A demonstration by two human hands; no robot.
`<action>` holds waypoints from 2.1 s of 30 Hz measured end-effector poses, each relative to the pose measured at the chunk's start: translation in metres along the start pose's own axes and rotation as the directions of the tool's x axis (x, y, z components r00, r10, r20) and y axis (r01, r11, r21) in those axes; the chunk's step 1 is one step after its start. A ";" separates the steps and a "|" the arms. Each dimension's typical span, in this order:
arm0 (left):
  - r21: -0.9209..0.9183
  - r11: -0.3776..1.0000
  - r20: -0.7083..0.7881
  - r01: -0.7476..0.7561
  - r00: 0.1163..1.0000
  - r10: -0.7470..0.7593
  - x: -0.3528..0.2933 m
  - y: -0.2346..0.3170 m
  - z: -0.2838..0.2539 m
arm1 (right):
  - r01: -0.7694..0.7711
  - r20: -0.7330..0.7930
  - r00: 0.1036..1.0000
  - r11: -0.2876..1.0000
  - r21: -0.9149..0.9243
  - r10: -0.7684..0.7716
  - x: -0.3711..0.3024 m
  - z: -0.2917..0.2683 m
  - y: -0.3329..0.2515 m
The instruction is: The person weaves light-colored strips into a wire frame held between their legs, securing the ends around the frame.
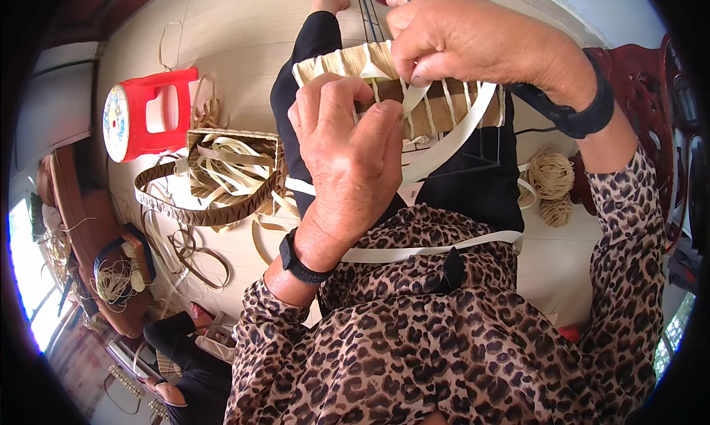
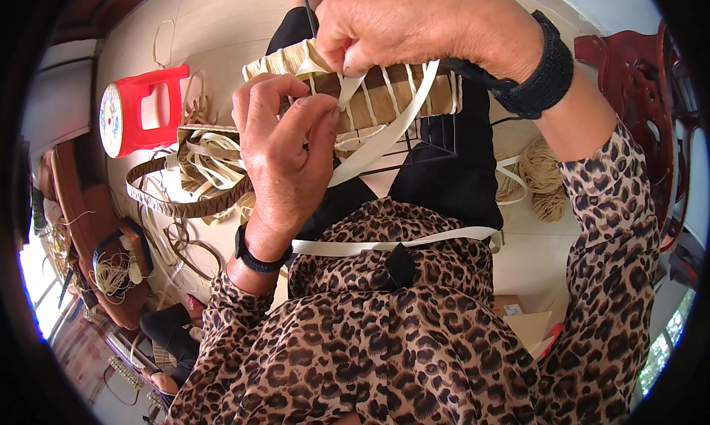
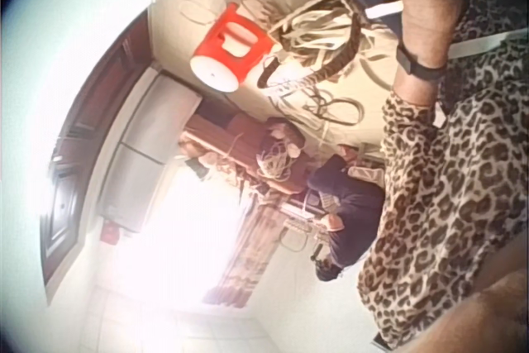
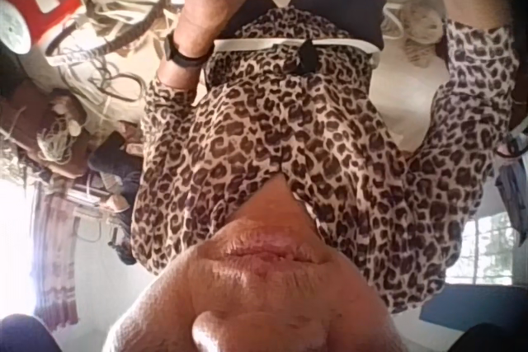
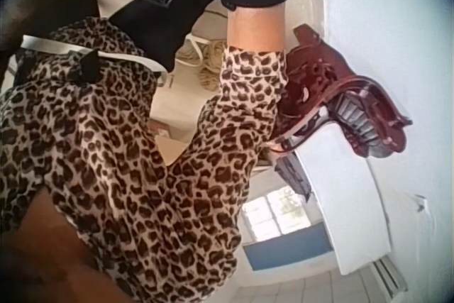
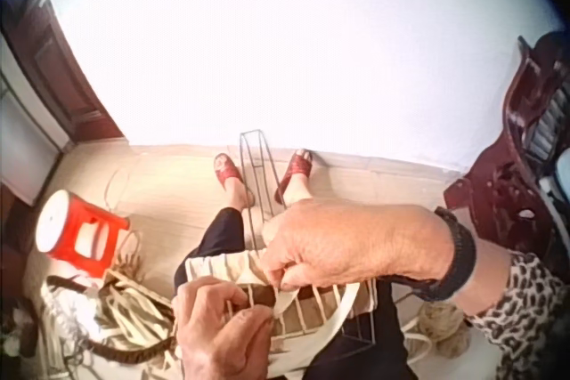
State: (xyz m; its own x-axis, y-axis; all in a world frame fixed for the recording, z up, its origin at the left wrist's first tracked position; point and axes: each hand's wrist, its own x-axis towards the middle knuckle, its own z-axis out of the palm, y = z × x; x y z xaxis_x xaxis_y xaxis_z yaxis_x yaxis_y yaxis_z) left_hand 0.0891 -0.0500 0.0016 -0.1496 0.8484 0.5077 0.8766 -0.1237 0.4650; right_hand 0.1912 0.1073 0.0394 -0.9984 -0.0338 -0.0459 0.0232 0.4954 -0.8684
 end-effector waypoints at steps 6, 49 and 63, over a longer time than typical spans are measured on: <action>0.022 1.000 0.013 -0.005 1.000 0.004 0.004 0.001 0.000 | -0.084 0.065 0.994 0.996 0.011 0.083 0.004 0.001 0.000; 0.087 0.995 -0.101 -0.058 0.993 0.067 0.009 0.009 0.012 | -0.129 -0.037 0.990 0.988 0.087 0.133 0.022 0.009 -0.002; -0.411 0.731 0.260 0.545 0.839 -0.479 0.056 -0.001 -0.026 | 0.018 -0.341 0.939 0.987 0.159 0.038 0.002 0.020 0.004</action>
State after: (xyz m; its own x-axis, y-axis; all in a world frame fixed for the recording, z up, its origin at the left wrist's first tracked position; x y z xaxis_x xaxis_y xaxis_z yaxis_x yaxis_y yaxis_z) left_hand 0.0681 -0.0155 0.0482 -0.4261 0.9045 0.0148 0.3716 0.1601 0.9145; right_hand 0.1907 0.0919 0.0259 -0.9547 0.2830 0.0921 0.0136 0.3507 -0.9364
